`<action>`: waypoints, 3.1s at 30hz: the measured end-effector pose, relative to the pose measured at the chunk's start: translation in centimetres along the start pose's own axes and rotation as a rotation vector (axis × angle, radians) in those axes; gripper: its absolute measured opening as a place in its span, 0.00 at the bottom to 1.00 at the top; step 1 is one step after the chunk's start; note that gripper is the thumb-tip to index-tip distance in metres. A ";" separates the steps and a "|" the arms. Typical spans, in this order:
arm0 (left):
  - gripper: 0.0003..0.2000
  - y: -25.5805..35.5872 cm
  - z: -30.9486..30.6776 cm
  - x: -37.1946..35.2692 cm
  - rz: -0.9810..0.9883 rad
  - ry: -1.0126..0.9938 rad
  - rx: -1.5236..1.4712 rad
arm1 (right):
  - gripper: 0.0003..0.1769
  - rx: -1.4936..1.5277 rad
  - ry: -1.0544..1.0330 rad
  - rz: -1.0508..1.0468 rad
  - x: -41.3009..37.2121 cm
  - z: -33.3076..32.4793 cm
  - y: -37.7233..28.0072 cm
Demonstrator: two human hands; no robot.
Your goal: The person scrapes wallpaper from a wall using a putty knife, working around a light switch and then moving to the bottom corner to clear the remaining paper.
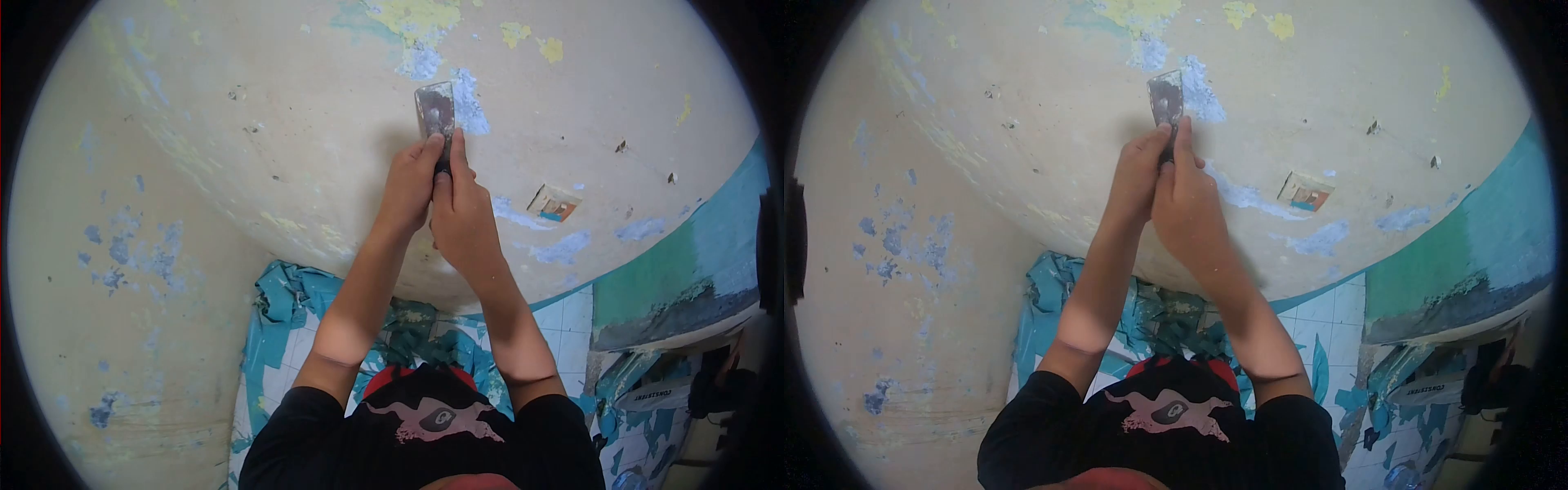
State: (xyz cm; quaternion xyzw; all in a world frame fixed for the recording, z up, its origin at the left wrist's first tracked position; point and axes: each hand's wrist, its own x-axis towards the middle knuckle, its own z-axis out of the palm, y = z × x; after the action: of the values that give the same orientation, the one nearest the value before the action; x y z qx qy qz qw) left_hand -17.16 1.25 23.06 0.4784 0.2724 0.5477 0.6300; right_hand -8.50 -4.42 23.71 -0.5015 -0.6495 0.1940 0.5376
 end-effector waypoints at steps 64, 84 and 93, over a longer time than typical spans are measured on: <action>0.15 -30.6 16.5 -4.8 -0.667 -0.047 -0.159 | 0.38 0.502 0.028 1.033 -14.6 -23.0 18.3; 0.13 -29.0 17.5 -5.7 -0.616 -0.011 -0.173 | 0.37 0.397 -0.024 0.974 -14.5 -23.3 17.9; 0.16 -37.7 11.6 -7.8 -0.764 -0.138 -0.057 | 0.33 0.400 -0.169 1.038 -19.6 -20.2 24.9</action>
State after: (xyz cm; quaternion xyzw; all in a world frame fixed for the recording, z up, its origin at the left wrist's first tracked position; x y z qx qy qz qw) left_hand 7.16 -7.51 -7.78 0.3608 0.3724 0.2474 0.8185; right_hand 18.94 -16.61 1.15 -0.6263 -0.3090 0.5919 0.4024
